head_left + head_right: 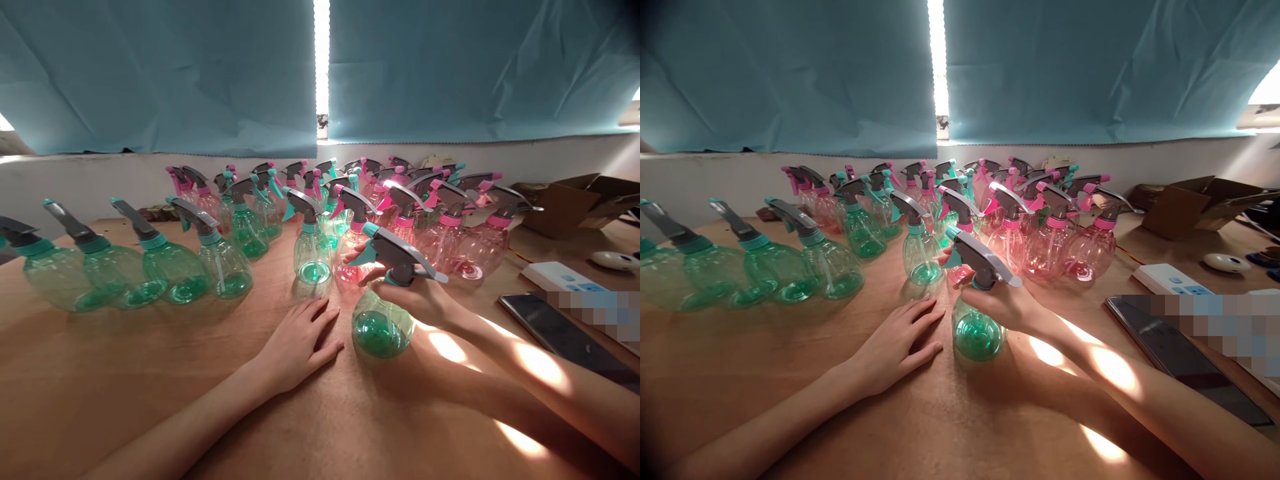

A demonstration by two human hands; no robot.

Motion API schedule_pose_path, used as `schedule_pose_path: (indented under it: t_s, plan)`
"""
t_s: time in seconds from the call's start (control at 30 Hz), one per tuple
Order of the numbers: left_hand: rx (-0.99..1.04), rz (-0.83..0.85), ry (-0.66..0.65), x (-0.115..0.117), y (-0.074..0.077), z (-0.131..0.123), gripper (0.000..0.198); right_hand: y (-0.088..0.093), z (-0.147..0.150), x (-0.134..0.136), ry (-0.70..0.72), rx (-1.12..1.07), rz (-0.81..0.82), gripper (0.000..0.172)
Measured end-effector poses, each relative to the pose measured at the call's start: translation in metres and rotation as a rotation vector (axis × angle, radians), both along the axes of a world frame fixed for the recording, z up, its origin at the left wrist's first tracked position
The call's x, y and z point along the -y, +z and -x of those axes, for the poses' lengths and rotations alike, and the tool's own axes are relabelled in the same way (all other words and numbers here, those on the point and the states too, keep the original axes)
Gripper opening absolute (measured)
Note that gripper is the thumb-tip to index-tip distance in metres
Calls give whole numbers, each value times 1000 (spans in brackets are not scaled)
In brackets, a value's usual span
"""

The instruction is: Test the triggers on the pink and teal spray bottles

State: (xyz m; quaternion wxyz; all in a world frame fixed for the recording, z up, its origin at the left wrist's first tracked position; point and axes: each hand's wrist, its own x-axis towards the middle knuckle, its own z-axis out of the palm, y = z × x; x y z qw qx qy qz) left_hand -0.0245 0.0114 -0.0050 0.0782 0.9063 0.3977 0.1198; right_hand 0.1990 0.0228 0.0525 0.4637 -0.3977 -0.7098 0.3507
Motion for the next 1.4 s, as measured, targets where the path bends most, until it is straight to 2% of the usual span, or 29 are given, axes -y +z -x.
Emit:
schedule_pose_path:
  t_s: [0.13,0.33,0.5,0.7,1.0,1.4]
  plan:
    - [-4,5,-4,1,1,1,48,0,1,-1,17,-42,-11,19]
    - [-5,1,-6,1,1,0,48,2,1,0,-64,-43,-108,15]
    - [-4,4,-7,0,1,0,48,-2,-2,-1,63,-71,-13,29]
    - [-13,-1,-4,1,1,-1,47,-1,1,0,130,-42,-51,52]
    - [1,4,-3,1,1,0,48,1,1,-2,128,25,-125,64]
    - [10,-2,-2,1,0,0,47,2,1,-2,100,-10,-160,69]
